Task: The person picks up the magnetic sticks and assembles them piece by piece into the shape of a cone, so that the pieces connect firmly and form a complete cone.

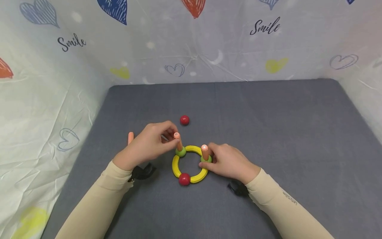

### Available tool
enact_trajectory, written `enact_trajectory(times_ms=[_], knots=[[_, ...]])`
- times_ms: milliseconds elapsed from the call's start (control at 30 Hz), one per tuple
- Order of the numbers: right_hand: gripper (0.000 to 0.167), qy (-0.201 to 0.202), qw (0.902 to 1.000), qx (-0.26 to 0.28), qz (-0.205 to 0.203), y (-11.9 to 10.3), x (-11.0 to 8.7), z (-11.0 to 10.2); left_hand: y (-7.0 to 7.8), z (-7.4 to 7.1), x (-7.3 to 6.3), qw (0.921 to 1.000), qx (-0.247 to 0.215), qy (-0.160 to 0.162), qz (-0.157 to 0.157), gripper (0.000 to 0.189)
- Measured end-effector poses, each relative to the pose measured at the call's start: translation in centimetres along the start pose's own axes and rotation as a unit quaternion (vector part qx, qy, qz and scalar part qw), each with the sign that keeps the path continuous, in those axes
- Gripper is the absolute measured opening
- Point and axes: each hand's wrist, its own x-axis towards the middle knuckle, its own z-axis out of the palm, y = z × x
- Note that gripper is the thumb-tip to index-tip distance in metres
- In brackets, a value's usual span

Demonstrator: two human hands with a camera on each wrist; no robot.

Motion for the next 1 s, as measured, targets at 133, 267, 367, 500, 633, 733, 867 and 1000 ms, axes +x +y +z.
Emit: enact_trajectory(times_ms=[133,267,367,500,633,733,867,1000], knots=[[0.032,-0.007,0.9997,-0.015,-0.020,-0.3,-0.1,0.1,0.0,-0.1,-0.1,1.0000,-0.006,-0.002,0.004,0.008],[0.028,-0.012,0.9994,-0.017,-0.029,-0.7,-0.2,0.4,-0.1,-0.1,-0.1,0.9999,-0.002,0.000,0.011,0.007],[0.029,-0.033,0.9991,-0.003,-0.028,-1.1,-0.3,0.4,-0.2,-0.1,-0.1,0.9999,-0.001,0.002,0.016,0.007],[0.035,-0.093,0.9955,0.013,-0.016,-1.7,-0.3,-0.4,-0.3,-0.3,-0.1,0.9998,-0.003,-0.001,0.021,0.008],[0.026,-0.132,0.9911,0.013,-0.017,-1.8,0.0,-2.1,-0.4,-0.5,-0.1,0.9996,-0.009,-0.009,0.025,0.009],[0.017,-0.106,0.9938,0.003,-0.035,-1.3,0.7,-2.7,-0.5,-0.7,0.0,0.9993,-0.015,-0.016,0.030,0.010],[0.017,-0.069,0.9967,0.003,-0.043,-0.4,2.0,-2.4,-0.7,-0.6,0.0,0.9987,-0.021,-0.026,0.037,0.011],[0.018,-0.082,0.9958,0.027,-0.029,-0.1,3.5,-1.9,-0.9,-0.5,-0.1,0.9984,-0.023,-0.036,0.037,0.011]])
